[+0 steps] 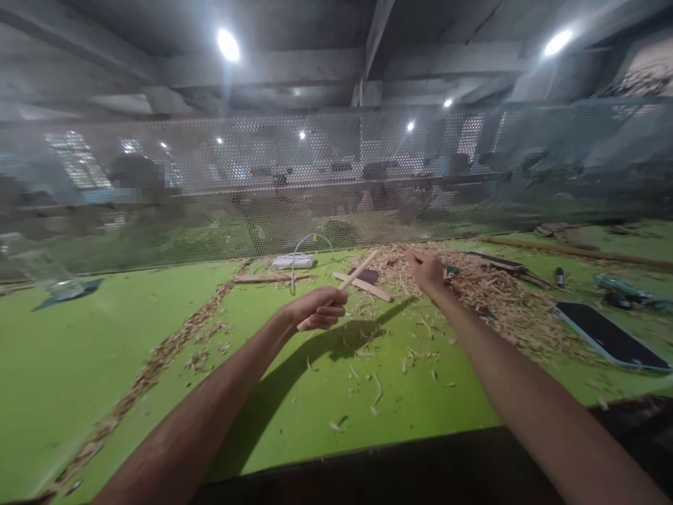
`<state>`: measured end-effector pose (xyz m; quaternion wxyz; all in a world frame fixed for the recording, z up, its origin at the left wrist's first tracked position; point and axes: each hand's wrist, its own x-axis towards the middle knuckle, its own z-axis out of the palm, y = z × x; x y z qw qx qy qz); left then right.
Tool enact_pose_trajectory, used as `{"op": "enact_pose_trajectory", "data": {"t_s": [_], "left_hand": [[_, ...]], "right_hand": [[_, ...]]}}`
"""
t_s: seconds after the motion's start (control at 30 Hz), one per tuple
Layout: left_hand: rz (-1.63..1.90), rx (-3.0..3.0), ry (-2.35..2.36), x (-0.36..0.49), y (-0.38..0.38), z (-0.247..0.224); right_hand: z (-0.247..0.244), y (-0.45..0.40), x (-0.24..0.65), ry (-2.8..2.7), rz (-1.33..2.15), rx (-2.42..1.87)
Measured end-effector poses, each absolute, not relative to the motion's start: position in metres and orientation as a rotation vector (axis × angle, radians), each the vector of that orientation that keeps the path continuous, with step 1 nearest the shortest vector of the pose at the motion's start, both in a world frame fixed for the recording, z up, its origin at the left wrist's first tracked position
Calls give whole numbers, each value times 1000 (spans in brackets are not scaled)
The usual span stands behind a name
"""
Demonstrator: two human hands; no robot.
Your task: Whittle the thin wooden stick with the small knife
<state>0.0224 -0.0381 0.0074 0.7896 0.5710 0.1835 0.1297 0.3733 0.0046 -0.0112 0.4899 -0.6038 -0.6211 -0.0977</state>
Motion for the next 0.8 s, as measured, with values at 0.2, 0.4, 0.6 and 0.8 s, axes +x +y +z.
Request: {"op": "enact_pose_trajectory", "data": {"t_s": [0.2,0.4,0.6,0.8], "left_hand": [[324,1226,393,24,-32,0],[319,1175,372,26,-32,1],[414,1199,402,25,-36,7],[376,1204,482,28,-37,8]], "right_hand": [[0,-2,337,-1622,-110,-1289],[-5,-23,290,-1892,-47,-1145],[-11,-32,269,-1994,-41,-1039],[-11,-28,277,-2012,-158,-1117]]}}
